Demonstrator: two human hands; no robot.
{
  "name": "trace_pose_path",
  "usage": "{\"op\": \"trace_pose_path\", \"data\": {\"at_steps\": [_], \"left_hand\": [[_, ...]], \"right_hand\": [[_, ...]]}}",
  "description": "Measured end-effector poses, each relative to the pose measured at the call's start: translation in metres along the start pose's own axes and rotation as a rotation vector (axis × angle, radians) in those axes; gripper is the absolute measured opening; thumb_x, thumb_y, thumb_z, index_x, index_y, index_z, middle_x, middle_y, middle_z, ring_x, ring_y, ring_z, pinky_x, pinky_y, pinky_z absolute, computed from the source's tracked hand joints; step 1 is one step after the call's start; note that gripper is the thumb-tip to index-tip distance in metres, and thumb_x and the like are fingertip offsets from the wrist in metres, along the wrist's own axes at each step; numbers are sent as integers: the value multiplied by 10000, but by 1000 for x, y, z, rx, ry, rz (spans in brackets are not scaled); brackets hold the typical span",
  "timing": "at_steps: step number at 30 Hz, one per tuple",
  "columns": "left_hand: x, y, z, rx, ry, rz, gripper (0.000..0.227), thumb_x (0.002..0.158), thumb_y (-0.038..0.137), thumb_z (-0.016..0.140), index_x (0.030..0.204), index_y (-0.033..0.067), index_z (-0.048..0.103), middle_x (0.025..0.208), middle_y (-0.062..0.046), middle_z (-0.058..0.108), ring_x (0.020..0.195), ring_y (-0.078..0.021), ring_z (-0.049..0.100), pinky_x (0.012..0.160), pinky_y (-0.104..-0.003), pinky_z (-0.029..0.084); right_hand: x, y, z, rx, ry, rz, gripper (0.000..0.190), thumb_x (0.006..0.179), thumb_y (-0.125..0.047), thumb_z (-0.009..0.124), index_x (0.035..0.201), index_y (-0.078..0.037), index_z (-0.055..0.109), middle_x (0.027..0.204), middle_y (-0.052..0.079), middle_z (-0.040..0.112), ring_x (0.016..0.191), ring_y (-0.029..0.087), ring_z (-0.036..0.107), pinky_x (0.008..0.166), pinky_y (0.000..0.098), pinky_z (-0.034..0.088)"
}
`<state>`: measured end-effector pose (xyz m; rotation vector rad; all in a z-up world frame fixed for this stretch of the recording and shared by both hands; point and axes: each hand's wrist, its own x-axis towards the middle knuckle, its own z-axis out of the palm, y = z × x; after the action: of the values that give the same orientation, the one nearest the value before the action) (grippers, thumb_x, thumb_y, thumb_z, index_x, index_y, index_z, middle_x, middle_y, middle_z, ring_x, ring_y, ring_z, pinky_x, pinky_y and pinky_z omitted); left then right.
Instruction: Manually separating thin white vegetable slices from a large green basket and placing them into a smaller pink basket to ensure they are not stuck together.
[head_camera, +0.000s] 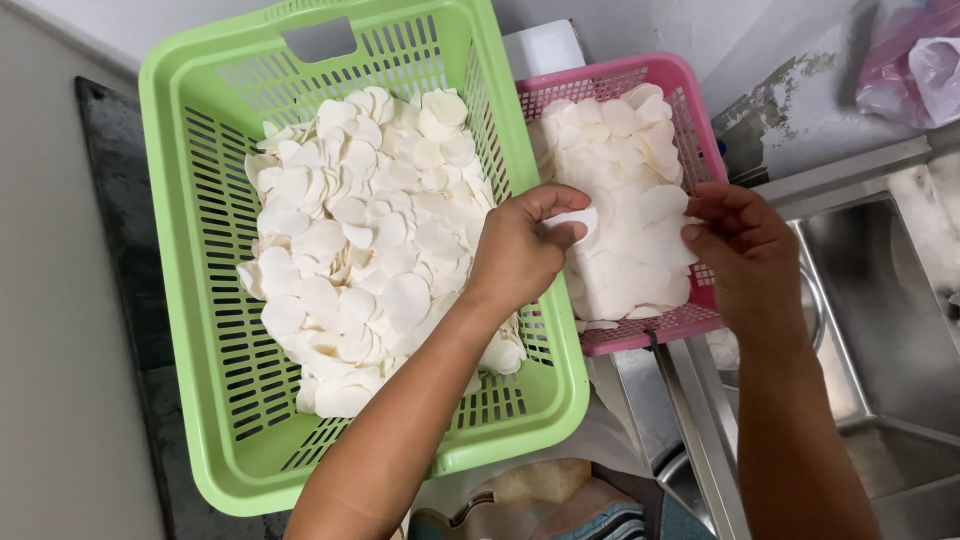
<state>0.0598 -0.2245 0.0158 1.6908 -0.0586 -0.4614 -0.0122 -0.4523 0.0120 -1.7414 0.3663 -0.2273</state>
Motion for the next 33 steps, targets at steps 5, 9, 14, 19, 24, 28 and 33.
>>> {"op": "trace_pose_path", "data": {"at_steps": [5, 9, 14, 19, 24, 28, 33], "left_hand": [[2, 1, 11, 66, -15, 97, 126, 852, 257, 799, 933, 178, 743, 812, 74, 646, 739, -81, 531, 712, -247, 458], [-3, 12, 20, 144, -79, 100, 284, 919, 451, 660, 906, 174, 719, 625, 51, 517, 571, -103, 438, 577, -286, 384], [-4, 24, 33, 191, -199, 100, 263, 991, 371, 536, 1006, 110, 568, 822, -105, 671, 646, -207, 656, 639, -351, 490], [-9, 38, 37, 72, -280, -173, 414, 972, 397, 462, 1241, 84, 494, 873, -147, 683, 773, -212, 791, 576, -328, 470], [-13, 27, 49, 261, -190, -1, 357, 909, 417, 528, 1065, 119, 646, 888, -138, 748, 834, -341, 708, 715, -404, 501], [-5, -14, 43, 584, -180, 268, 589, 859, 332, 680, 1374, 60, 591, 1207, -207, 714, 1046, -427, 688, 852, -483, 523], [-18, -26, -55, 220, 58, 183, 383, 919, 67, 685, 1302, 82, 662, 1310, -103, 722, 998, -159, 766, 821, -319, 652]], "right_hand": [[-4, -7, -9, -212, 18, -77, 270, 985, -88, 745, 1244, -69, 671, 1108, 53, 711, 1008, 131, 662, 890, 259, 587], [-12, -7, 6, -62, -166, -16, 280, 1001, -92, 654, 1281, -89, 637, 1110, 58, 728, 970, 134, 675, 950, 273, 573], [-17, -5, 27, 129, -117, 31, 433, 863, 6, 781, 1271, -79, 663, 1038, 51, 745, 941, 97, 709, 835, 228, 607], [-19, -8, 21, 12, -54, 61, 319, 911, -31, 750, 1218, -80, 678, 1118, 64, 742, 1025, 121, 710, 904, 249, 614], [-18, 3, 19, -369, 89, 90, 362, 853, -91, 792, 1207, -155, 754, 957, -19, 727, 870, 63, 634, 798, 236, 537], [-8, 44, -3, -517, 39, -114, 217, 1000, -68, 732, 1218, -70, 739, 1109, 80, 739, 999, 170, 682, 942, 295, 531], [-8, 33, 0, -588, -14, -155, 208, 1072, -77, 741, 1273, -23, 739, 1118, 130, 735, 959, 215, 678, 848, 333, 547]]}}
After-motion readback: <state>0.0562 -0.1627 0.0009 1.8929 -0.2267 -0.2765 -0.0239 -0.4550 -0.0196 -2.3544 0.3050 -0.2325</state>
